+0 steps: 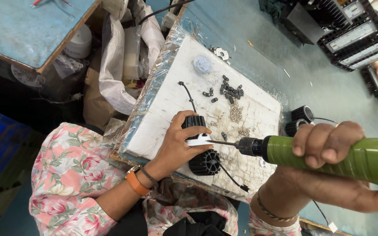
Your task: The person assembles LED light fixtures at a workbench. They use a green electric screwdriver to fasten screws into black cylindrical housings, insert LED modules, and place completed units on the table. The person handles screws, LED modules, and light housings throughout the clip.
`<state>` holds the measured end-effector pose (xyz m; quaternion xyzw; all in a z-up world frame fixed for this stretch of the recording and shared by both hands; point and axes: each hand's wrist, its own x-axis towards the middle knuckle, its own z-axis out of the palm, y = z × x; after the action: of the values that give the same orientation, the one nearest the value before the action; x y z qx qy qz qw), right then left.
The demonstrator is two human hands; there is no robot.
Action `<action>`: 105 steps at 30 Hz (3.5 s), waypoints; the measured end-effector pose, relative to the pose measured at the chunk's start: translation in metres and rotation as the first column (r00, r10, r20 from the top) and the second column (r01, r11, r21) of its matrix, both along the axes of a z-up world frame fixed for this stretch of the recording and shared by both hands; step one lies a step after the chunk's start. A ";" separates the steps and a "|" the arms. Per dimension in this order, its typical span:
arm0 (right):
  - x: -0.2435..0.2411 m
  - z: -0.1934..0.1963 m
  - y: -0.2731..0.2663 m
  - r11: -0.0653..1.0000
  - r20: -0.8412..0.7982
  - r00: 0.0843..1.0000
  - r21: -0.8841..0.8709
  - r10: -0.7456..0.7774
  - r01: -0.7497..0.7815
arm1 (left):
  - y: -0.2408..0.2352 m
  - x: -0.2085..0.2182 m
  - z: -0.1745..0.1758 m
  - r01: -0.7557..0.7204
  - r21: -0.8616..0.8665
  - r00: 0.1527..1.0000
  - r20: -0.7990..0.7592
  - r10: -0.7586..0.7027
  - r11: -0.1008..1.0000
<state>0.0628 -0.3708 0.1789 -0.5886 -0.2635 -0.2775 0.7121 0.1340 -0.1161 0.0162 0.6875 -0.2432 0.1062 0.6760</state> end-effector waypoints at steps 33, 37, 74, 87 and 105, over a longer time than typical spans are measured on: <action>0.045 0.027 0.019 0.970 -0.016 0.975 -0.108 0.220 -0.220 | 0.000 0.003 0.005 -0.001 0.057 0.999 0.033 -0.001 0.998; 0.035 0.036 -0.019 0.999 -0.027 0.999 0.025 0.031 -0.030 | 0.013 0.005 0.011 0.065 0.173 0.989 0.118 -0.086 0.983; 0.016 0.001 0.004 0.988 -0.012 0.999 0.149 0.047 -0.045 | 0.031 -0.001 0.015 0.080 0.213 0.986 0.127 -0.109 0.974; 0.015 0.020 0.004 0.988 -0.067 0.986 -0.016 0.152 -0.153 | 0.017 -0.009 0.024 0.011 0.345 0.977 0.196 -0.083 0.938; 0.041 0.036 0.024 0.876 -0.095 0.903 -0.219 0.420 -0.430 | 0.015 -0.003 0.023 0.051 0.337 0.973 0.195 -0.122 0.940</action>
<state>0.1042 -0.3467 0.2153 -0.6024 -0.4010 -0.0679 0.6868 0.1306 -0.1007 0.0396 0.7639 -0.3587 0.1072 0.5256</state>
